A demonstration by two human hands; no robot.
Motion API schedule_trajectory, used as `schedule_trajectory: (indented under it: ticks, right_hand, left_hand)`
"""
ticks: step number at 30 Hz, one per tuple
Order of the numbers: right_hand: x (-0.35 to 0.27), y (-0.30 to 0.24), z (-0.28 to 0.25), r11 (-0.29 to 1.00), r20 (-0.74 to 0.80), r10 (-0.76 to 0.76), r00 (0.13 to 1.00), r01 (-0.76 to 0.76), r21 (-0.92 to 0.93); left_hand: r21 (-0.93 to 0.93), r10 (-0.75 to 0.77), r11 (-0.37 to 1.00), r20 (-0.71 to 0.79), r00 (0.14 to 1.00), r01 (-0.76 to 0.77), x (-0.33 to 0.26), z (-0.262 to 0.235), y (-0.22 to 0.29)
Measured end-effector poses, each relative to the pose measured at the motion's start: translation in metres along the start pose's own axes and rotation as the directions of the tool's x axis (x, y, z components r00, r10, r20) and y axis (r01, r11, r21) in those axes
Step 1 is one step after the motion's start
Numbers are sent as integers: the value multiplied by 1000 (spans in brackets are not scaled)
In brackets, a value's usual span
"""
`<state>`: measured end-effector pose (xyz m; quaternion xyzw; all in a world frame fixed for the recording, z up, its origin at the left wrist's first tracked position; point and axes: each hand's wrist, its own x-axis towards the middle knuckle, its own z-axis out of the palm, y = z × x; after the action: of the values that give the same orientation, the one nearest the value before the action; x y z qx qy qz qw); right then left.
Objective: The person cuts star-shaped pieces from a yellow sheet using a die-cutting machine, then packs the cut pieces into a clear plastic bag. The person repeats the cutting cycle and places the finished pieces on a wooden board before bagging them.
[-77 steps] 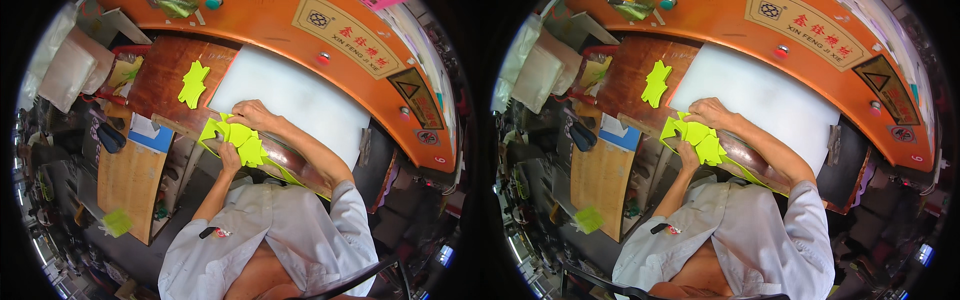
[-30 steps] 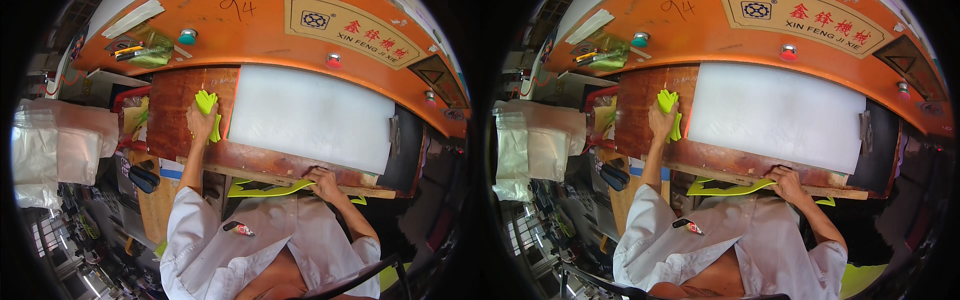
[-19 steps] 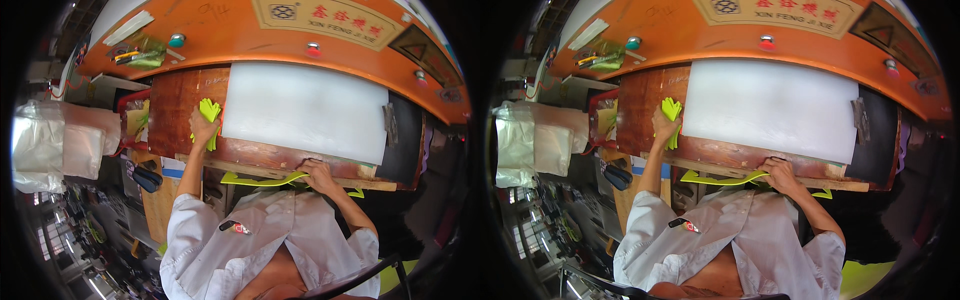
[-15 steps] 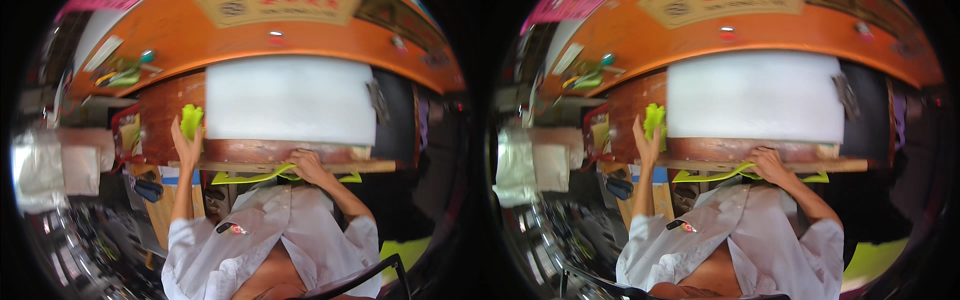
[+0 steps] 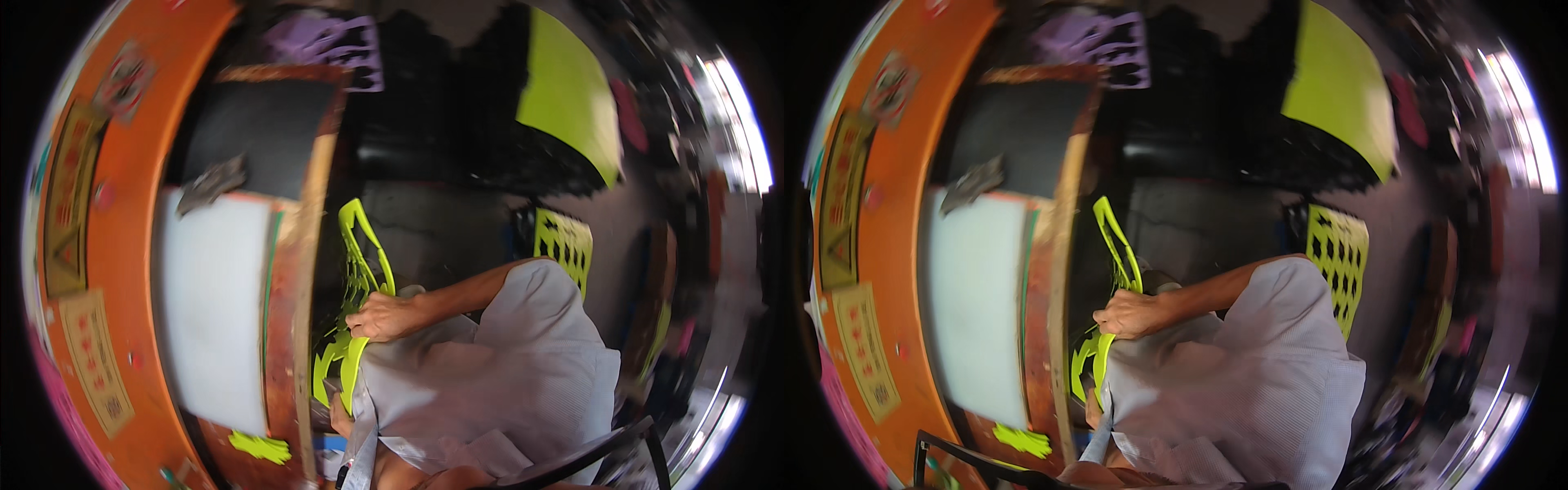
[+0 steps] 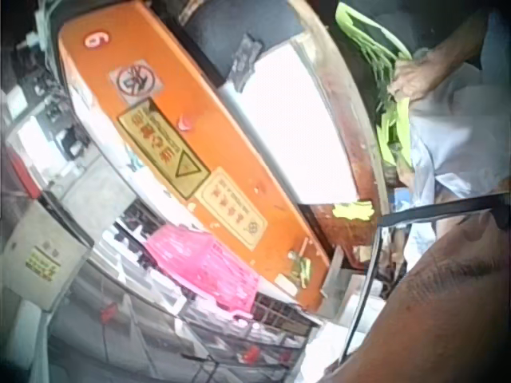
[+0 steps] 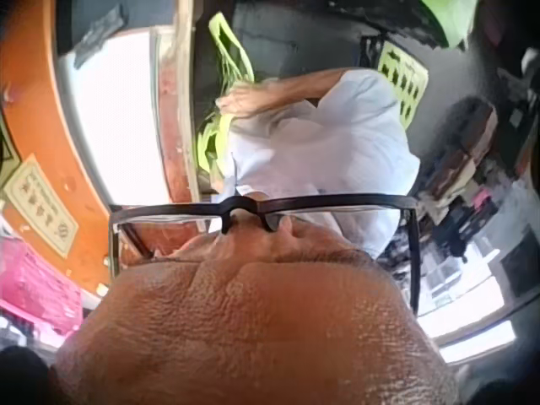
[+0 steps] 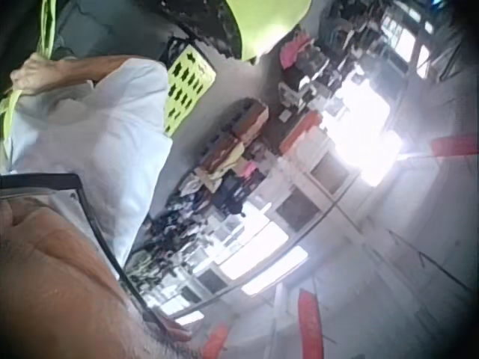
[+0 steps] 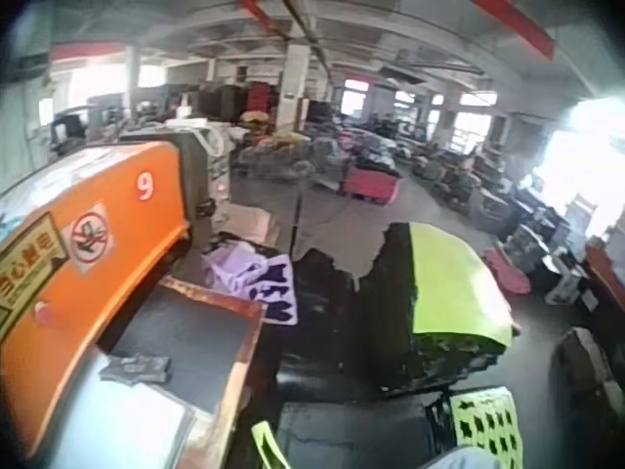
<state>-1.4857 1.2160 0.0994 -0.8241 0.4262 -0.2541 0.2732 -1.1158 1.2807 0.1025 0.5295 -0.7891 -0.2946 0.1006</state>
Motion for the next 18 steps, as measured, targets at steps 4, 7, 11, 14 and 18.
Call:
schedule_trajectory:
  ticks: [4, 7, 11, 14, 18]
  right_hand:
    - [-81, -4, 4, 994, -74, 73, 995, -78, -75]
    - [-148, -11, 29, 933, -95, 271, 958, -285, -219]
    - [-231, -57, 76, 831, -452, 241, 859, -423, -361]
    - [-275, -95, 104, 640, -386, 697, 604, -767, -46]
    - [-337, -139, 123, 545, -232, 825, 515, -834, 89]
  left_hand:
    - [-247, 115, 968, 251, 961, -51, 43, -45, 9]
    - [-149, 87, 989, 652, 753, 15, 70, -68, 32]
    - [-107, 81, 994, 711, 698, -7, 78, -79, 63]
    - [-105, 168, 985, 718, 675, -133, 87, -75, 76]
    - [-212, 364, 927, 703, 611, -309, 119, -41, 99]
